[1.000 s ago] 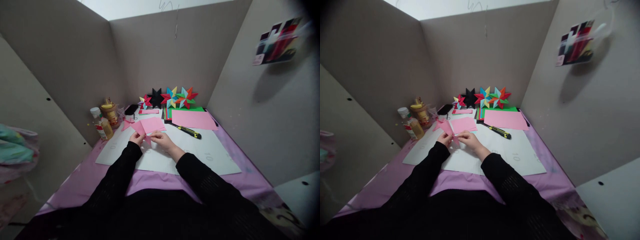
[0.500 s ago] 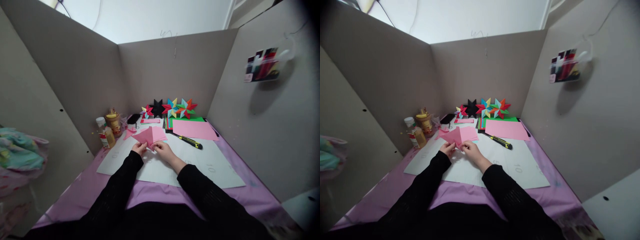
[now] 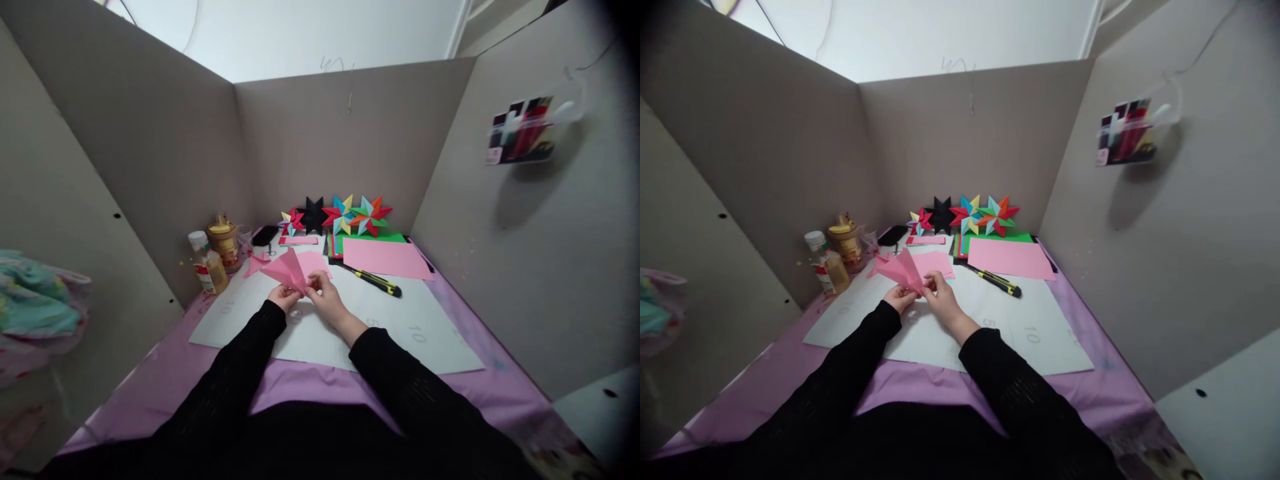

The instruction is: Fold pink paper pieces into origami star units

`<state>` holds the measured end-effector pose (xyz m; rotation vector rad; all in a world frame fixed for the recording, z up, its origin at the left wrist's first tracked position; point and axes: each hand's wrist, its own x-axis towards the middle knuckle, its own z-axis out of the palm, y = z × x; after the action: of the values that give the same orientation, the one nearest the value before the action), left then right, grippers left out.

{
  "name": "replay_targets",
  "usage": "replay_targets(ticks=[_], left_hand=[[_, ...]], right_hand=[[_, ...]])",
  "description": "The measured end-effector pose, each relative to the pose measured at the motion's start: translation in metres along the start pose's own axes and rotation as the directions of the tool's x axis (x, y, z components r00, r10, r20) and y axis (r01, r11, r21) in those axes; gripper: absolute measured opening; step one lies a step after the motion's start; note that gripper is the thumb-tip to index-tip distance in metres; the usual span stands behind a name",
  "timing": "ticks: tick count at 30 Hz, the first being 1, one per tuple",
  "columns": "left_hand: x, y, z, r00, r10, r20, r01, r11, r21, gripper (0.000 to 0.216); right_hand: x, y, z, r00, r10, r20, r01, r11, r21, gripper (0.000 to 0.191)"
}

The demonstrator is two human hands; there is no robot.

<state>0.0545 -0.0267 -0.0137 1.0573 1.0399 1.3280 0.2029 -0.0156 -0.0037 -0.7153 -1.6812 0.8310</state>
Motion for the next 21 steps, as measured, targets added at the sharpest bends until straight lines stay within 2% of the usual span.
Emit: replay_targets(ticks=[4,7,11,15,18,21], left_hand=[[-0.001,0.002,0.001,1.0,-0.009,-0.009,0.009,1.0,0.001,0.042],[-0.002,0.004,0.003,0.999,0.028,-0.028,-0.029,0.999,-0.029,0.044],[-0.003,0.006,0.005,0.992,0.109,-0.069,-0.112,0.993,-0.03,0.038],[-0.003,0.007,0.004,0.983,0.141,-0.118,-0.136,0.99,0.048,0.031],[-0.003,0.006,0.003,0.986,0.099,-0.135,-0.088,0.993,0.084,0.03],[-0.004,0.005,0.002,0.99,0.032,-0.137,-0.028,0.999,0.027,0.032]], right_hand=[[0.0,-0.002,-0.002,0.996,-0.077,0.036,0.08,0.994,-0.075,0.014],[0.0,-0.006,-0.002,0.994,-0.095,0.061,0.099,0.993,-0.07,0.02],[-0.001,-0.008,0.0,0.989,-0.052,0.138,0.054,0.998,-0.014,0.027],[0.001,-0.005,0.0,0.999,-0.004,0.046,0.005,1.0,-0.009,0.016],[0.001,0.0,0.0,0.999,0.032,0.016,-0.031,0.999,-0.011,0.01],[0.001,0.005,0.003,0.996,0.094,0.013,-0.094,0.994,0.055,0.01]])
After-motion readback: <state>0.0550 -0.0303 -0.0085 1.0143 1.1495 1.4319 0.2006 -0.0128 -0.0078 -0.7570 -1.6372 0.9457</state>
